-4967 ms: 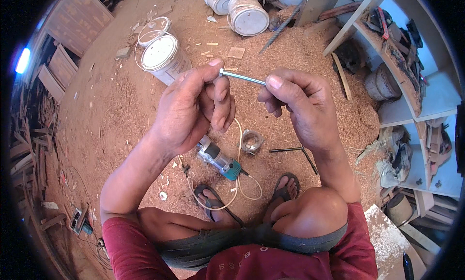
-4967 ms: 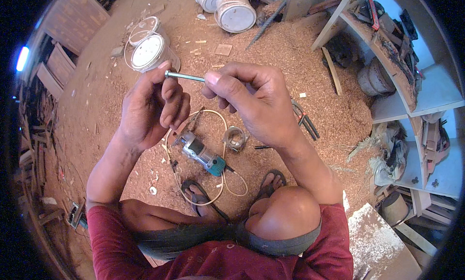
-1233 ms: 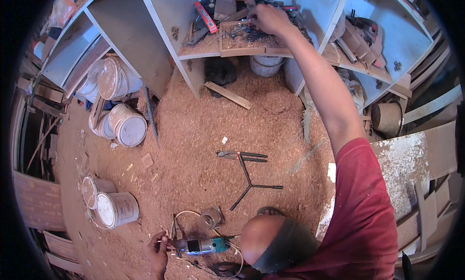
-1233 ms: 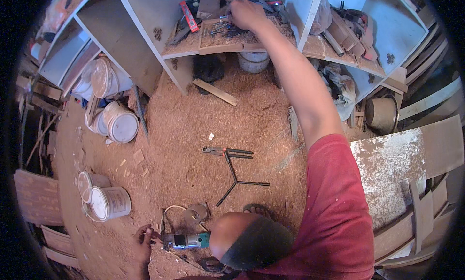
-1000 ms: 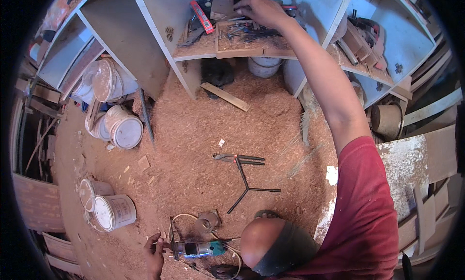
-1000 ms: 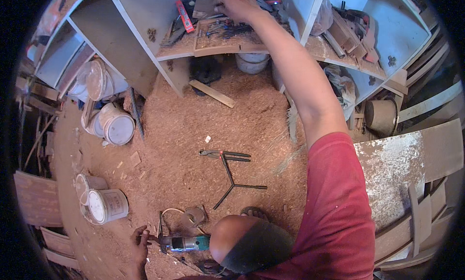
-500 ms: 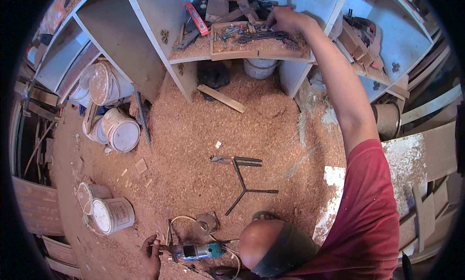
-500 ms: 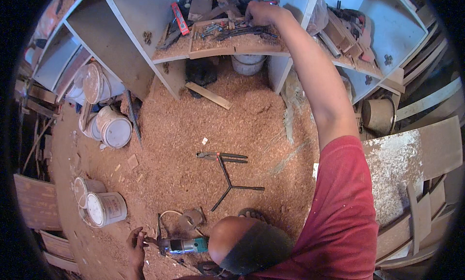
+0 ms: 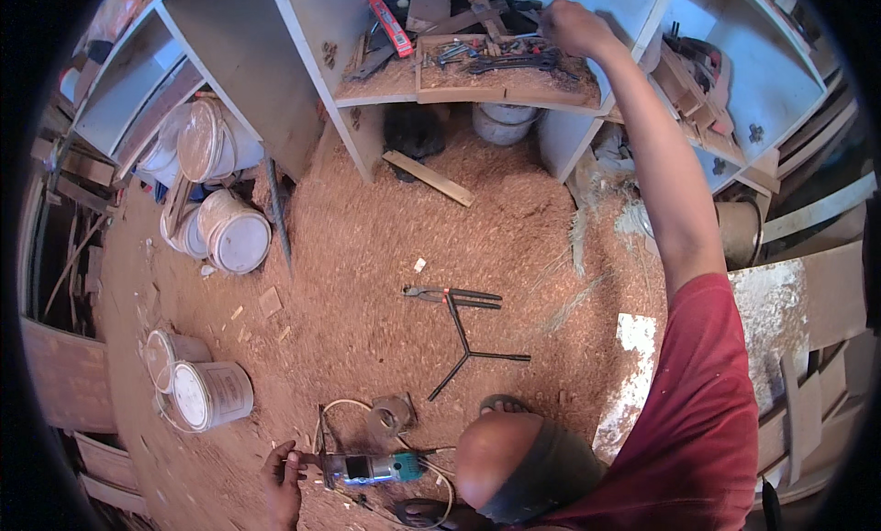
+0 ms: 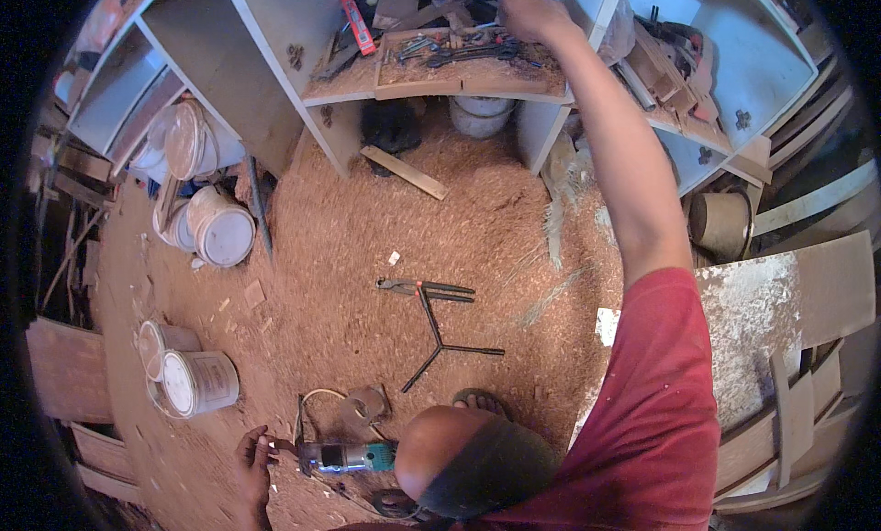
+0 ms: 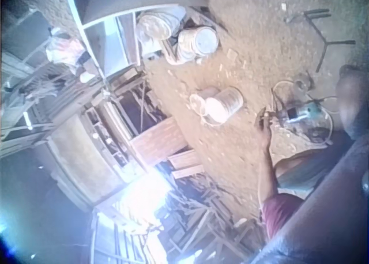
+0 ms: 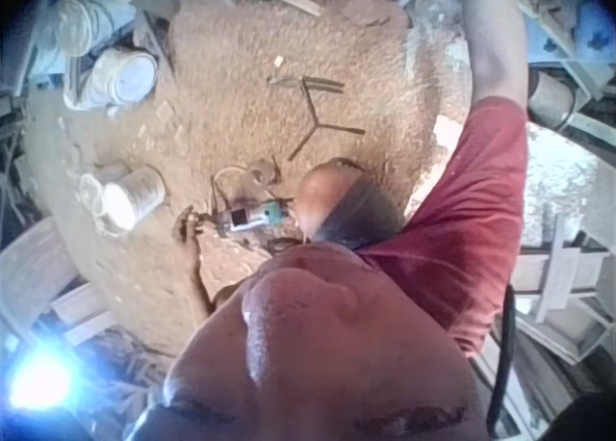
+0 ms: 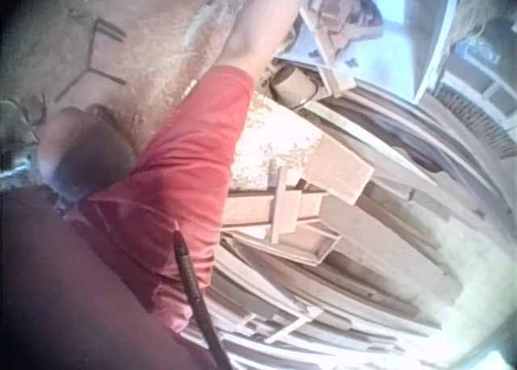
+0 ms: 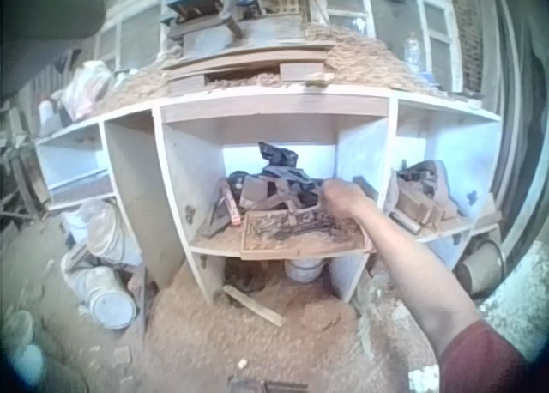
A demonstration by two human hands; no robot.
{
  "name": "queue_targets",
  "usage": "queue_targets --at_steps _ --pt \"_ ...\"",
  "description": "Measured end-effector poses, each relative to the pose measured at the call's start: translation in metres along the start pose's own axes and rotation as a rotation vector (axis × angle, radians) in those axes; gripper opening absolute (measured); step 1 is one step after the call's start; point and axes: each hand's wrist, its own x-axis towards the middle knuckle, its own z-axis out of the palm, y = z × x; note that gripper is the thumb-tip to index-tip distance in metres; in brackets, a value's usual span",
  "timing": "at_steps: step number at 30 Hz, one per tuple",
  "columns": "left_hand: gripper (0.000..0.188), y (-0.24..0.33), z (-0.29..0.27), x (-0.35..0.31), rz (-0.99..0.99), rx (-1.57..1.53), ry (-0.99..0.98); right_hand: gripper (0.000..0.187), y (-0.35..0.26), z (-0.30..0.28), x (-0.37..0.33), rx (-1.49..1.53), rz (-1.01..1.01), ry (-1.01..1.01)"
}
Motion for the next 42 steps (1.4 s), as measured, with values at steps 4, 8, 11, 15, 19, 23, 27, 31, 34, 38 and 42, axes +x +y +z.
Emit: queue_targets --at_steps 4,8,11,15,19,23,27,31,34,38,42 --pt "0.043 0.008 0.001 -0.001 -0.003 -0.059 0.041 0.033 -0.022 -0.033 -0.046 0.538 -0.069 0.031" --pt "0.035 0.035 -0.005 -0.003 0.136 -0.085 0.104 0.032 -0.118 -0.078 -0.096 1.047 -0.067 -0.124" --pt "0.036 0.081 -0.005 -0.010 0.222 -0.186 0.058 0.029 -0.185 -0.108 -0.133 1.255 -0.151 -0.224" --pt "0.036 0.118 -0.003 -0.012 0.481 -0.164 0.026 0.024 -0.268 -0.129 -0.173 1.440 -0.352 -0.341" --pt "0.043 0.144 0.003 -0.018 0.696 -0.278 0.104 0.021 -0.332 -0.164 -0.215 1.296 -0.495 -0.377" --pt "0.041 0.137 -0.006 -0.039 0.733 -0.417 0.171 0.019 -0.382 -0.181 -0.251 1.314 -0.660 -0.281" --pt "0.031 0.123 -0.016 -0.056 0.731 -0.415 0.236 0.014 -0.407 -0.187 -0.270 1.278 -0.806 -0.015" --pt "0.025 0.110 -0.024 -0.070 0.686 -0.400 0.300 0.013 -0.421 -0.191 -0.284 1.325 -0.834 0.050" --pt "0.025 0.106 -0.024 -0.074 0.703 -0.387 0.338 0.014 -0.427 -0.191 -0.288 1.383 -0.830 0.061" --pt "0.023 0.103 -0.026 -0.081 0.732 -0.338 0.386 0.015 -0.432 -0.190 -0.294 1.412 -0.839 0.063" --pt "0.022 0.101 -0.027 -0.083 0.748 -0.316 0.408 0.017 -0.437 -0.188 -0.296 1.488 -0.873 0.111"
